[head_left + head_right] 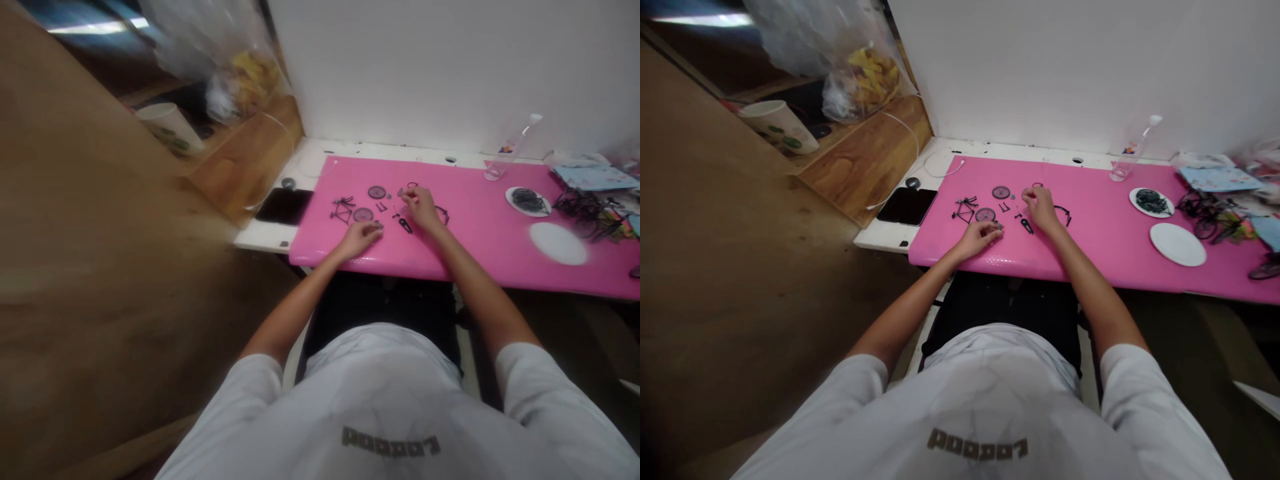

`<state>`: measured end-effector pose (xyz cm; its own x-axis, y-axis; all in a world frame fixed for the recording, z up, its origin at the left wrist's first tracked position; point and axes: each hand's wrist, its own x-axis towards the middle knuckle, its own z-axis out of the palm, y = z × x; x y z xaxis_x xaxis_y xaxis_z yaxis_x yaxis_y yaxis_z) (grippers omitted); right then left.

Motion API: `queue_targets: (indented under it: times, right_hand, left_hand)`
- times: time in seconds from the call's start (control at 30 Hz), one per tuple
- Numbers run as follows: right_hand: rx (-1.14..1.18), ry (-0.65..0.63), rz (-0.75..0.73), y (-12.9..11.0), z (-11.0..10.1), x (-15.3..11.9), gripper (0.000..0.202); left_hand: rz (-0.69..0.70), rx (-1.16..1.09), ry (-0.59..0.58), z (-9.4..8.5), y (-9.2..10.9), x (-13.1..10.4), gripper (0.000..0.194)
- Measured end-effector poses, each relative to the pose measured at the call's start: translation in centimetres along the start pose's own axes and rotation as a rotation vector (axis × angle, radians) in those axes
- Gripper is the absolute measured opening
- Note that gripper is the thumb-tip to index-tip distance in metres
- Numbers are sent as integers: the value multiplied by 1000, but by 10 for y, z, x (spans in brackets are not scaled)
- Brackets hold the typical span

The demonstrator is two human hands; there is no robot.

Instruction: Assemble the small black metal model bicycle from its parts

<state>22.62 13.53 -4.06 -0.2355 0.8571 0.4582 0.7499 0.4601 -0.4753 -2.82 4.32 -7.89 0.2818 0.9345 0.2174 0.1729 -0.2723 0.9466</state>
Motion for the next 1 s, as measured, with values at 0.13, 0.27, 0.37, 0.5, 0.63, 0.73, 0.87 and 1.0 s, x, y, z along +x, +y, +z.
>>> queue_targets:
  times: [0.13,0.27,0.37,0.5,0.63,0.73,0.87,1.0]
  right_hand:
    - [240,44,48,-30,-6,-43,20]
    - [372,15,18,-53,-8,-73,19]
    - [418,13,46,-62,-6,-81,18]
    - [436,68,46,-64,-2,-84,18]
    - [442,91,26,-61,3,-91,15]
    - [444,144,34,-59,6,-97,15]
    - [431,173,30,-57,8,-100,15]
    - [415,155,20,-55,9,-100,15]
  left_hand:
    - [-60,-106,-20,1,4,0,38]
    - [-15,-101,-22,-3,11,2,38]
    - [31,-59,-26,-6,17,6,39]
    - [4,-100,-96,-3,17,8,46]
    - [3,-173,-168,7,11,10,48]
    - [-16,-203,-191,13,7,13,50]
    - [-44,-228,-198,18,5,16,52]
    - [-60,-240,-162,19,5,13,55]
